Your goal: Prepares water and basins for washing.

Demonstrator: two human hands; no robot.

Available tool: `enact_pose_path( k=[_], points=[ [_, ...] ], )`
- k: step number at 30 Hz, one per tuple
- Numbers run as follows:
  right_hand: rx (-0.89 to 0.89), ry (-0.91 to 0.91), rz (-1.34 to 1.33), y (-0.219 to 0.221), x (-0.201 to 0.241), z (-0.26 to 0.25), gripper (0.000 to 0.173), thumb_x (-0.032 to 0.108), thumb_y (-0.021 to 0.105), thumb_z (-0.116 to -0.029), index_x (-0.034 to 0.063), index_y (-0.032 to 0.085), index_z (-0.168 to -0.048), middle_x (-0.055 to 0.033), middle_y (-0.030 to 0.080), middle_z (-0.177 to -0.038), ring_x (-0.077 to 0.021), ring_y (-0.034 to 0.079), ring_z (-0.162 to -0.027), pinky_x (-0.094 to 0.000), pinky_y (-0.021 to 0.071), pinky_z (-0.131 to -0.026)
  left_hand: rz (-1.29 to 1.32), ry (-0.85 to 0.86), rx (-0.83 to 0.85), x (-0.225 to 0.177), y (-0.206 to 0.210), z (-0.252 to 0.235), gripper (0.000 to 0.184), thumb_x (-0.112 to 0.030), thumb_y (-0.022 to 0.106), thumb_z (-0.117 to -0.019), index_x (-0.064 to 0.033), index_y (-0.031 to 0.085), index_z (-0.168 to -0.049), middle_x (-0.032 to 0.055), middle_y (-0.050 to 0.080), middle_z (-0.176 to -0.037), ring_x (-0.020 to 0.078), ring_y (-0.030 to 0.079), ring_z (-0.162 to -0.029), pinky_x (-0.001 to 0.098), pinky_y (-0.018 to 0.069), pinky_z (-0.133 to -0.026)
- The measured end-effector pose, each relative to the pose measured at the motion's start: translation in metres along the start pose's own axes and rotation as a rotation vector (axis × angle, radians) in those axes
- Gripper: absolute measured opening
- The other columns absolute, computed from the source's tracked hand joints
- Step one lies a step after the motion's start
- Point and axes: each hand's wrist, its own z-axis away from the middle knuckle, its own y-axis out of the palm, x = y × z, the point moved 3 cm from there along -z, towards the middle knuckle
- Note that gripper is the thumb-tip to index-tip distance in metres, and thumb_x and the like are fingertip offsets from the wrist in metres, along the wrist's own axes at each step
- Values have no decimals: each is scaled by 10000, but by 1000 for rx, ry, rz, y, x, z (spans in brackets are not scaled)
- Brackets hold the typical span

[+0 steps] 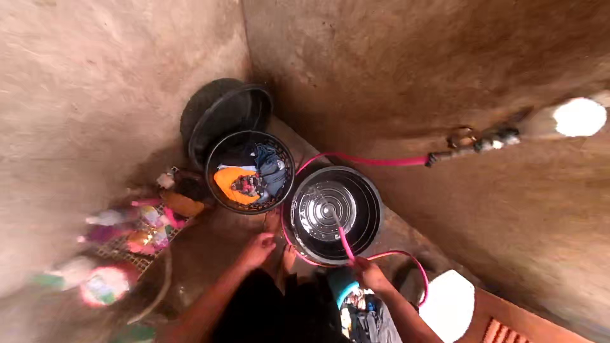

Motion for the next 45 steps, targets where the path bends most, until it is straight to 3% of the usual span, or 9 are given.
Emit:
enact_pose_path(
  k=[5, 7, 9, 14, 21, 27, 32, 35, 45],
  points=[
    [48, -137, -265, 31, 13, 75, 542, 237, 463, -1106, 180, 267, -1608, -145, 674, -947, -239, 652, -591, -416, 588, -546, -120, 216, 313, -74, 134, 39, 446, -173, 570, -1046, -57, 529, -1475, 177, 633, -1375, 273, 626, -1262, 481, 478, -1106],
    [26, -240, -348, 40, 21, 99, 644, 159, 465, -1092, 229, 155, -1652, -172, 677, -1065, -241, 682, -644, -423, 603, -561, -92, 185, 431, -94, 186, 62, 501, -77, 633, -967, 17, 492, -1439, 173, 677, -1177, 247, 665, -1071, 458, 528, -971],
    [-30, -342, -424, 42, 24, 107, 708, 81, 499, -1059, 203, 141, -1658, -182, 667, -1172, -210, 687, -832, -396, 591, -738, 248, 9, 475, -105, 216, 87, 543, -5, 549, -969, -16, 355, -1476, 99, 585, -969, 175, 599, -856, 378, 528, -804],
    [-123, -347, -713, 39, 22, 105, 797, -35, 502, -995, 201, 128, -1658, -115, 599, -866, -158, 574, -571, -339, 530, -526, 728, -200, 435, -92, 245, 114, 408, -156, 476, -1083, -45, 413, -1470, 189, 607, -1334, 282, 640, -1168, 491, 534, -966],
    [-69, -329, -464, 45, 11, 77, 583, 186, 439, -1108, 160, 217, -1647, -75, 566, -778, -137, 488, -486, -307, 459, -448, 648, -176, 438, -80, 283, 133, 414, -251, 344, -1145, -83, 339, -1523, 164, 633, -1277, 229, 684, -1063, 413, 567, -918],
    [28, -248, -610, 73, 10, 81, 602, 250, 344, -1140, 230, 52, -1667, -50, 531, -676, -146, 464, -417, -304, 430, -373, 592, -220, 479, -63, 272, 148, 411, -246, 326, -1149, -78, 308, -1523, 179, 611, -1298, 234, 681, -1083, 411, 570, -925],
    [63, -220, -571, 104, 22, 83, 549, 305, 282, -1144, 250, 114, -1664, -38, 519, -659, -145, 438, -412, -303, 400, -368, 482, -182, 564, -41, 247, 155, 356, -209, 395, -1131, -58, 408, -1453, 147, 641, -1248, 205, 677, -1054, 392, 565, -906],
    [113, -180, -440, 116, 21, 86, 551, 302, 320, -1135, 251, 147, -1656, -42, 521, -674, -143, 434, -420, -305, 395, -376, 165, -48, 638, -20, 213, 161, 432, -232, 436, -1120, -31, 439, -1503, 212, 629, -1358, 309, 639, -1219, 496, 502, -1031],
    [100, 116, -178, 115, -63, 65, 428, 351, 422, -1107, 237, 424, -1519, -48, 553, -761, -143, 475, -510, -313, 434, -469, -156, -210, -129, 153, -8, 189, 489, -332, 520, -1088, -148, 471, -1538, 155, 531, -1512, 311, 543, -1368, 528, 440, -1128]
  ],
)
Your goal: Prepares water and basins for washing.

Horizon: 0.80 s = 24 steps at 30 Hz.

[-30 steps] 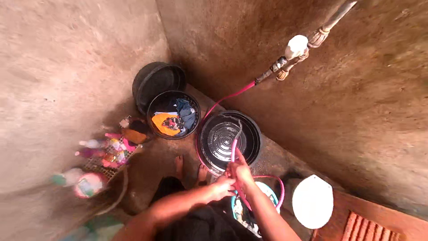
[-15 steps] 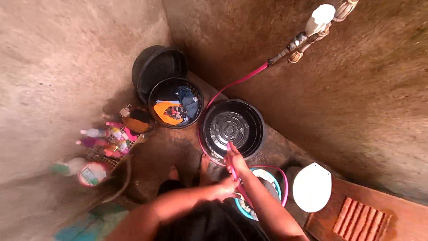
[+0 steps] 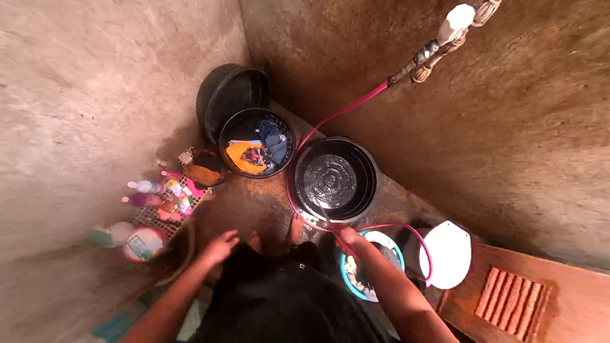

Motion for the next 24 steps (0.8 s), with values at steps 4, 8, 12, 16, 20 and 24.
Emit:
enact_pose_path(
  k=[4, 8, 12, 16, 20, 24],
  points=[
    [-74, 46, 21, -18, -49, -15, 381, 379, 409, -1102, 119, 525, -1356, -66, 543, -778, -164, 497, -549, -355, 466, -512, 62, -163, -258, 107, -41, 10, 441, -280, 537, -1079, -67, 543, -1465, 221, 576, -1442, 381, 555, -1341, 584, 431, -1120],
    [-247, 76, 45, -58, -68, -13, 401, 348, 396, -1113, 57, 537, -1350, -130, 585, -900, -211, 549, -665, -414, 502, -623, 90, -273, -220, 167, -41, 32, 433, -242, 533, -1087, 8, 533, -1442, 295, 568, -1408, 445, 551, -1314, 605, 427, -1097],
    [-398, 86, -68, -105, -51, 5, 401, 290, 414, -1104, 1, 540, -1352, -183, 609, -1025, -257, 587, -783, -453, 521, -725, 94, -303, -186, 157, -30, 57, 419, -220, 527, -1092, -29, 526, -1465, 280, 575, -1406, 425, 560, -1303, 587, 427, -1088],
    [-488, 60, -250, -150, -19, 12, 365, 314, 371, -1107, 16, 546, -1224, -71, 521, -795, -155, 475, -565, -342, 454, -537, 14, -240, -151, 128, -25, 56, 456, -269, 522, -1094, -57, 499, -1496, 249, 564, -1445, 417, 543, -1341, 596, 414, -1115],
    [-502, -39, -296, -183, 27, 17, 366, 331, 350, -1117, 53, 497, -1304, -52, 526, -775, -137, 482, -531, -316, 460, -507, -59, -134, -174, 94, -31, 51, 454, -281, 511, -1096, -90, 500, -1508, 198, 540, -1497, 370, 516, -1391, 575, 389, -1159],
    [-458, -169, -304, -188, 74, 24, 339, 324, 347, -1123, 106, 472, -1351, -21, 486, -726, -111, 445, -480, -280, 434, -457, -35, -48, -223, 65, -38, 64, 463, -258, 481, -1107, -80, 465, -1534, 177, 491, -1551, 341, 466, -1443, 551, 349, -1196]
  ],
)
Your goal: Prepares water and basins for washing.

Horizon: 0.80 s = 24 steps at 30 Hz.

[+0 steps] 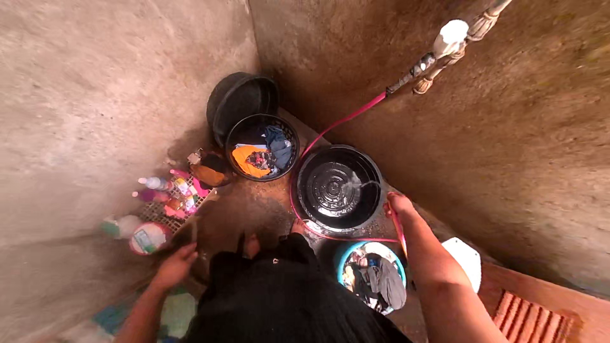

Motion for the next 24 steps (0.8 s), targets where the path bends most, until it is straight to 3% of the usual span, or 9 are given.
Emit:
enact_pose_path(
  k=[4, 9, 13, 19, 24],
  points=[
    [36, -64, 7, 18, 24, 0, 377, 332, 370, -1121, 128, 440, -1430, -21, 493, -729, -109, 450, -468, -271, 418, -434, 64, -38, -15, 15, 4, 10, 464, -257, 487, -1106, -90, 461, -1538, 197, 523, -1515, 354, 491, -1417, 560, 363, -1179],
    [105, -105, 50, 37, 39, 12, 383, 333, 364, -1126, 153, 421, -1459, -17, 489, -701, -107, 441, -446, -266, 413, -417, 114, -182, -4, 70, 32, 28, 432, -241, 507, -1100, -63, 503, -1493, 257, 563, -1438, 422, 553, -1321, 595, 421, -1098],
    [123, -119, 76, 41, 39, 21, 381, 343, 383, -1126, 166, 420, -1461, -13, 495, -692, -103, 437, -437, -261, 404, -407, 111, -287, 56, 113, 57, 47, 444, -261, 499, -1104, -40, 502, -1489, 280, 569, -1421, 444, 544, -1329, 600, 401, -1119],
    [110, -118, 102, 36, 36, 27, 432, 363, 375, -1128, 194, 399, -1525, -18, 493, -714, -103, 426, -452, -263, 396, -420, 139, -319, 82, 122, 75, 59, 418, -229, 506, -1101, -31, 532, -1468, 304, 580, -1400, 462, 533, -1340, 604, 390, -1121],
    [140, -97, 139, 37, 34, 31, 444, 370, 350, -1134, 198, 380, -1542, -2, 466, -678, -98, 407, -437, -258, 381, -407, 181, -275, 39, 94, 58, 49, 447, -238, 489, -1107, -21, 481, -1498, 282, 553, -1442, 434, 516, -1365, 587, 381, -1139]
  ],
)
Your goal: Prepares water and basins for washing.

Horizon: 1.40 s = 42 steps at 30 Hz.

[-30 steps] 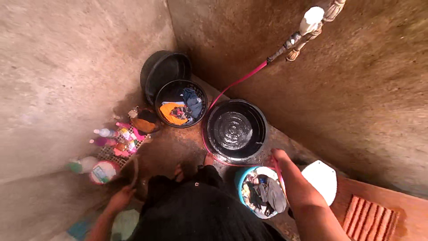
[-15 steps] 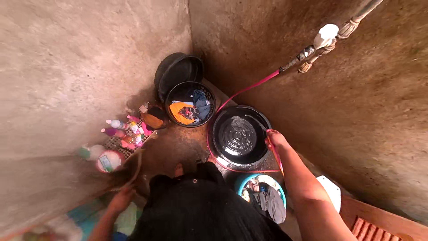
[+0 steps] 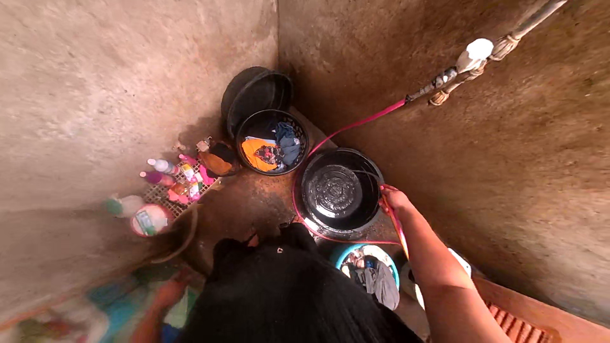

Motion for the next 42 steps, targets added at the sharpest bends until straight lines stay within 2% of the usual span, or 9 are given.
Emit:
enact_pose_path(
  k=[4, 9, 12, 21, 24, 33, 36, 39, 42],
  points=[
    [76, 53, 145, 19, -20, 3, 429, 384, 388, -1120, 204, 435, -1506, -9, 498, -711, -105, 414, -476, -275, 384, -442, -26, 71, -38, -14, -11, -22, 458, -276, 506, -1100, -77, 481, -1512, 251, 560, -1450, 419, 540, -1348, 603, 403, -1124],
    [205, 109, 390, 55, -79, 12, 430, 379, 414, -1111, 156, 491, -1470, -79, 571, -905, -156, 493, -645, -349, 465, -610, -18, 101, -32, -25, -17, -28, 469, -273, 512, -1098, -109, 466, -1535, 225, 537, -1488, 397, 519, -1378, 589, 396, -1138],
    [186, 164, 422, 54, -105, 6, 410, 378, 413, -1105, 163, 510, -1440, -74, 548, -862, -157, 478, -610, -352, 458, -576, -43, 76, -7, -21, -18, -26, 473, -285, 521, -1095, -102, 470, -1528, 225, 545, -1480, 408, 520, -1373, 598, 393, -1133],
    [85, 182, 325, 36, -121, 18, 420, 372, 401, -1110, 137, 506, -1442, -107, 569, -914, -196, 506, -669, -396, 474, -624, -138, 33, 17, 2, -32, -28, 460, -281, 517, -1097, -61, 495, -1501, 269, 560, -1440, 432, 541, -1339, 603, 400, -1119],
    [26, 190, 300, 24, -120, 23, 438, 391, 405, -1108, 184, 474, -1488, -78, 546, -854, -169, 473, -604, -367, 452, -566, -152, 38, 31, -2, -37, -34, 446, -273, 505, -1102, -83, 495, -1505, 262, 580, -1412, 423, 579, -1284, 603, 436, -1074],
    [271, 162, 468, 67, -112, 30, 443, 406, 448, -1095, 208, 497, -1489, -105, 604, -948, -179, 519, -686, -386, 479, -642, -413, 95, 180, -36, -25, -110, 412, -264, 547, -1079, -65, 569, -1439, 242, 577, -1435, 412, 544, -1346, 606, 413, -1121],
    [357, 87, 459, 97, -84, 2, 432, 358, 447, -1100, 191, 489, -1496, -128, 614, -1051, -187, 536, -716, -389, 493, -668, -450, 88, 154, -80, -9, -112, 435, -288, 531, -1078, -36, 557, -1433, 257, 566, -1438, 430, 529, -1354, 625, 407, -1118],
    [390, -11, 509, 109, -40, -27, 461, 379, 425, -1108, 182, 472, -1523, -197, 644, -1168, -270, 625, -822, -466, 536, -777, -404, 144, 139, -164, 21, -104, 469, -320, 528, -1084, -97, 516, -1496, 211, 570, -1457, 383, 551, -1350, 578, 426, -1127],
    [372, -59, 533, 101, -1, -56, 463, 399, 430, -1103, 227, 450, -1533, -153, 638, -1002, -226, 573, -696, -417, 513, -672, -448, 271, 195, -254, 70, -101, 481, -339, 503, -1091, -145, 485, -1531, 175, 558, -1487, 351, 543, -1372, 570, 415, -1149]
  ],
)
